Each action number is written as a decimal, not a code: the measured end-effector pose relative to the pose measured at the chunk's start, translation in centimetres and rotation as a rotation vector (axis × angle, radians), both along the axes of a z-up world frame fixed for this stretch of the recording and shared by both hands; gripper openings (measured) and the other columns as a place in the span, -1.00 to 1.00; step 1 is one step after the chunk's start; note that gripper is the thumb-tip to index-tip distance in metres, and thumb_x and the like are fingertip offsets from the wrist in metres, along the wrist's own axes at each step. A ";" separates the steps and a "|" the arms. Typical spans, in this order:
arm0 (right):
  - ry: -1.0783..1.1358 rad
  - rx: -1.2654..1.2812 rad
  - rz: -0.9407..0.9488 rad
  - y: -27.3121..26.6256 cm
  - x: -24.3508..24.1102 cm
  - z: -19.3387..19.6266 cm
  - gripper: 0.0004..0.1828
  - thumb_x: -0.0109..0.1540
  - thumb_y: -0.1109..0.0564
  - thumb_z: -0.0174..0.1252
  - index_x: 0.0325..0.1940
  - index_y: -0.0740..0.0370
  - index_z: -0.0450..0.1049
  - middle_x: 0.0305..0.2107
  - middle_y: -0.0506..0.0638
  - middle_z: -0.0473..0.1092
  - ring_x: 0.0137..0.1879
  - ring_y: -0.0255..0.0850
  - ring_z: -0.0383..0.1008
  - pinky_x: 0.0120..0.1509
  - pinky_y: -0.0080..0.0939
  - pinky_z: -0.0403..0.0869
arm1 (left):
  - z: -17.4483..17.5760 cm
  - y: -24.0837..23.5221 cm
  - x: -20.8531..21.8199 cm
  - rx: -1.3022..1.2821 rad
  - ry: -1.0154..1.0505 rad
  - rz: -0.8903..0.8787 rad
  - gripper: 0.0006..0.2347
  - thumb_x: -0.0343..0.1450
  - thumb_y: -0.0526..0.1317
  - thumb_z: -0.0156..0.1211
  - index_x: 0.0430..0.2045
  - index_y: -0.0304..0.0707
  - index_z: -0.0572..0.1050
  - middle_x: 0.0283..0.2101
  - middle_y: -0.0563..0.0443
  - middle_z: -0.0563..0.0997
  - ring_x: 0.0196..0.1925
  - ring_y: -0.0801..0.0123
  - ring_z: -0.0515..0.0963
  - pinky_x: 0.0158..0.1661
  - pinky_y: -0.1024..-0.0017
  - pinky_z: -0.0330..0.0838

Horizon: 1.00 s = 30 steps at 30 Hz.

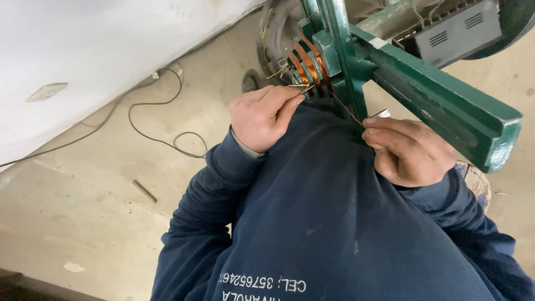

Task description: Strip the insulation from the end of a yellow wire and connect it to a motor or electrical component.

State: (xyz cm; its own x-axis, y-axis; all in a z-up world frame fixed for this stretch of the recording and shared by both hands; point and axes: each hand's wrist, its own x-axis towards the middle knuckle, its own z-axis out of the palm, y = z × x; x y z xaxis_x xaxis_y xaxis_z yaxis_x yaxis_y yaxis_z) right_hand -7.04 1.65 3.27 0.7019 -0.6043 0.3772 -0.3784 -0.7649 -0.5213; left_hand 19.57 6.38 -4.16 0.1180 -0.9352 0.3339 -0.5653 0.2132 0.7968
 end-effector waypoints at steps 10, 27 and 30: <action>0.057 -0.095 -0.052 -0.3 2.0 3.0 -0.81 0.08 0.49 0.25 -0.26 0.39 0.55 -0.32 0.19 0.55 -0.20 -0.05 0.63 -0.10 -0.16 0.57 | 0.5 -0.4 -0.2 -0.004 0.029 -0.012 -0.94 0.43 -0.25 0.39 -0.34 -0.15 0.62 -0.41 0.06 0.62 -0.41 0.24 0.62 -0.37 0.35 0.46; 0.001 -0.093 -0.057 0.4 0.7 2.7 -0.82 0.10 0.50 0.32 -0.26 0.42 0.53 -0.32 0.21 0.53 -0.18 -0.01 0.64 -0.06 -0.10 0.61 | 0.2 -0.8 -0.7 -0.081 -0.143 -0.037 -0.80 0.43 -0.14 0.42 -0.16 -0.11 0.55 -0.45 0.07 0.56 -0.49 0.26 0.55 -0.41 0.32 0.40; -0.011 -0.088 -0.051 0.5 0.4 2.7 -0.81 0.11 0.50 0.32 -0.25 0.43 0.51 -0.30 0.22 0.52 -0.17 0.01 0.64 -0.05 -0.10 0.62 | 0.4 -1.2 -0.7 -0.103 -0.163 -0.094 -0.76 0.44 -0.14 0.41 -0.07 -0.11 0.54 -0.44 0.08 0.55 -0.48 0.27 0.54 -0.40 0.33 0.40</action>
